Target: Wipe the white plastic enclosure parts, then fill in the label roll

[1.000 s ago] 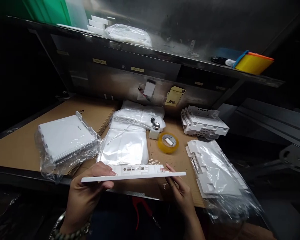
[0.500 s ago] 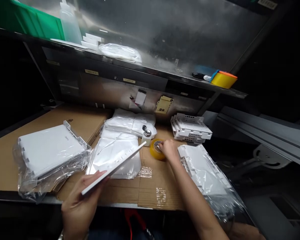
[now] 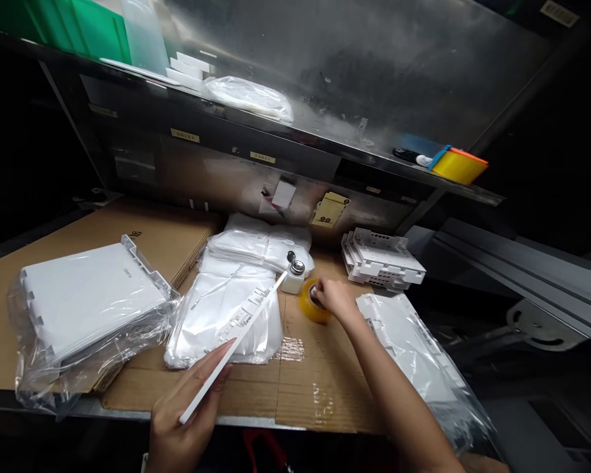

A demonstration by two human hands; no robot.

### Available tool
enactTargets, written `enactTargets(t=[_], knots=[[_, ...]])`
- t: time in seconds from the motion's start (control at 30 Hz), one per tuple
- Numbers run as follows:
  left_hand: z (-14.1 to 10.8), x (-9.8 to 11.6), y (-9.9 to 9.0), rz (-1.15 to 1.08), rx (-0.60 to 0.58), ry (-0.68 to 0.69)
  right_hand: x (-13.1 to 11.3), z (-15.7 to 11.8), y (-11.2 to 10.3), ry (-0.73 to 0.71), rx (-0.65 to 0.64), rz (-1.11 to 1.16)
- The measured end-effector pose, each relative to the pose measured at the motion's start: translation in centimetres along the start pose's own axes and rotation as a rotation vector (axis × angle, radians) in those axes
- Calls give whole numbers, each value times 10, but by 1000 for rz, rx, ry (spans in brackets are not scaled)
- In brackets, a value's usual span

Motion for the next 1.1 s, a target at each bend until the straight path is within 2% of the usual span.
enactTargets(t=[0.13, 0.23, 0.4, 0.57, 0.77, 0.87, 0.93, 0.97, 1.03, 1.1], knots=[[-1, -5, 4, -28, -185, 17, -22, 5, -36, -117, 85, 7], [-4, -11, 4, -58, -227, -56, -44, 15, -51, -183, 93, -23], [-3, -15, 2, -88, -225, -120, -64, 24, -51, -238, 66, -114], [-1, -17, 1, -105, -227, -171, -67, 22, -45, -227, 70, -142], [1, -16, 0, -139, -214, -232, -64, 23, -45, -238, 138, -39], [3, -13, 1, -164, -204, -260, -67, -6, -48, -269, 237, 64], [5, -11, 1, -174, -203, -280, -78, -45, -45, -350, 295, 210], [6, -10, 1, -177, -207, -287, -87, -69, -42, -448, 313, 380], [7, -8, 1, -179, -214, -282, -109, -113, -28, -645, 204, 610], [8, -6, 0, -184, -216, -268, -129, -147, -15, -774, 163, 685]])
Point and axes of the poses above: each hand's wrist, its own z-axis towards the middle knuckle, its own y-axis out of the palm, x = y × z, the point moved 4 cm from there along z, towards the middle knuckle, and after that the axes turned 11 degrees about -x, right-handed, at the moved point
